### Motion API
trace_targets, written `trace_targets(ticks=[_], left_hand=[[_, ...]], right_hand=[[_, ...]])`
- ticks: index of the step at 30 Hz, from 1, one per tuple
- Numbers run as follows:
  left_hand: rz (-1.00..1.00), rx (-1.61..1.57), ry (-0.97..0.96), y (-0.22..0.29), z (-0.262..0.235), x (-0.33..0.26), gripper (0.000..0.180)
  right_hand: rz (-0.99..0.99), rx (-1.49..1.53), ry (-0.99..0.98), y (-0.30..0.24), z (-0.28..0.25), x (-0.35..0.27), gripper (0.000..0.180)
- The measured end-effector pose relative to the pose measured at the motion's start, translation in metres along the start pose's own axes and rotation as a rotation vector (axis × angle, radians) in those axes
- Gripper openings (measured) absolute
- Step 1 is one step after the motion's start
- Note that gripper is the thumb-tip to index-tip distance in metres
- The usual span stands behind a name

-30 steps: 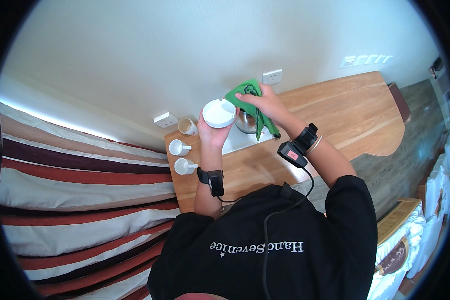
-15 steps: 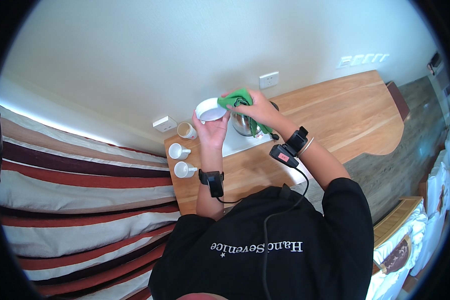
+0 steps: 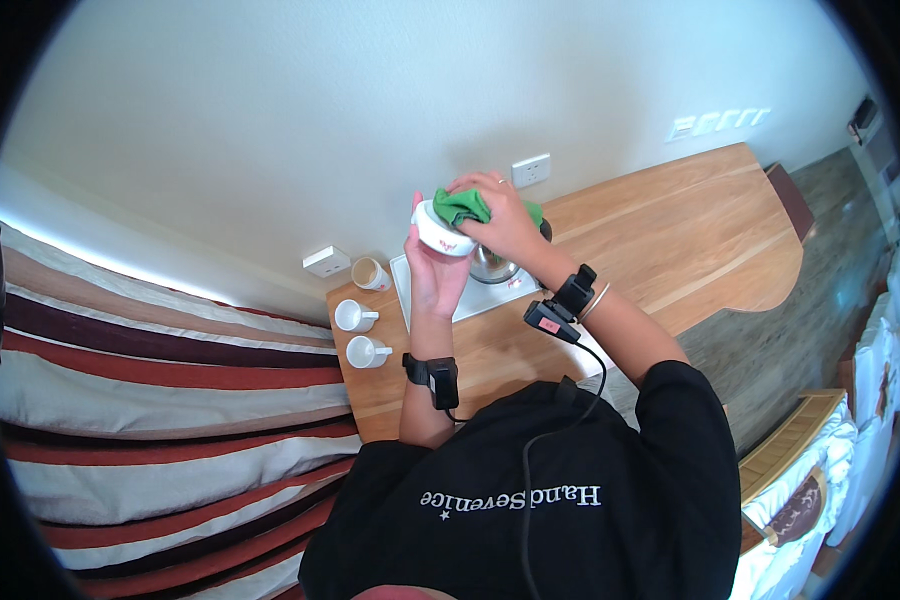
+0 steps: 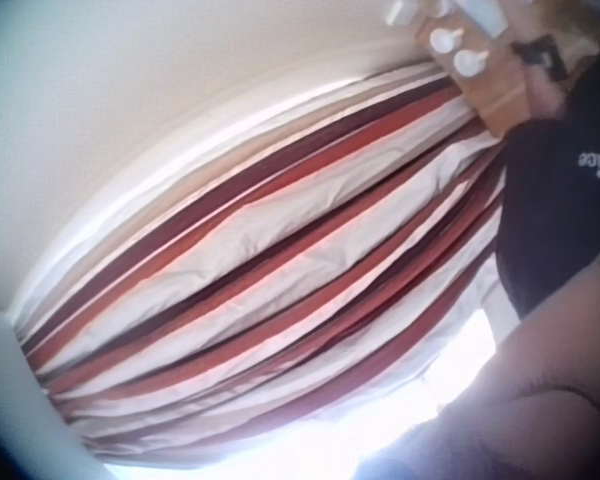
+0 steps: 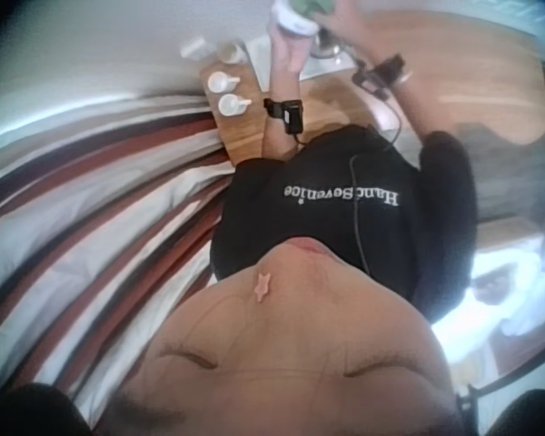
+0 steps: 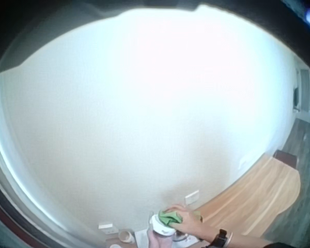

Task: The person cleans a kettle and several cups with a cloth before arranging them on a tray and wiping the table surface.

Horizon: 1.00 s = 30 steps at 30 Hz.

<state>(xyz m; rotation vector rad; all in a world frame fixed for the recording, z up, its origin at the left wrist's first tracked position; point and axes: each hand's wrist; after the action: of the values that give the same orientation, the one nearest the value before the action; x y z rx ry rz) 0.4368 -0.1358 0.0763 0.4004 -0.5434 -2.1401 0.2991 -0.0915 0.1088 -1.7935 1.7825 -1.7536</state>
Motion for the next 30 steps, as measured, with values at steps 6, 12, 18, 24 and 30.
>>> trace_targets(ticks=[6, 12, 18, 24, 30], left_hand=[[-0.151, -0.182, 0.297, -0.003, -0.007, 0.004, 0.054], [-0.149, -0.28, 0.03, 0.003, -0.034, 0.006, 0.054], [-0.199, -0.13, 0.066, -0.011, -0.039, 0.008, 0.056], [-0.183, -0.147, 0.053, -0.002, -0.026, 0.013, 0.057], [-0.262, -0.318, 0.035, 0.005, -0.032, 0.013, 0.051]], right_hand=[[-0.046, -0.019, -0.13, 0.005, 0.007, -0.02, 0.035], [-0.14, -0.003, -0.353, 0.003, -0.004, -0.03, 0.035], [-0.208, -0.184, -0.207, -0.006, -0.002, -0.012, 0.03], [-0.228, -0.03, -0.372, -0.019, 0.001, -0.022, 0.032], [-0.176, -0.08, -0.327, 0.008, -0.018, -0.024, 0.035]])
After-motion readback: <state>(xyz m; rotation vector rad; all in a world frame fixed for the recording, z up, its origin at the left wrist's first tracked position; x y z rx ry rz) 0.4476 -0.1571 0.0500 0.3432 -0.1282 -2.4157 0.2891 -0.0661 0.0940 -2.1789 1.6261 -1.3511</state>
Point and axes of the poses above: each hand's wrist, its own x-axis towards the middle knuckle, its own z-axis out of the palm, y = z × x, and after that the axes turned 9 degrees about y, right-handed
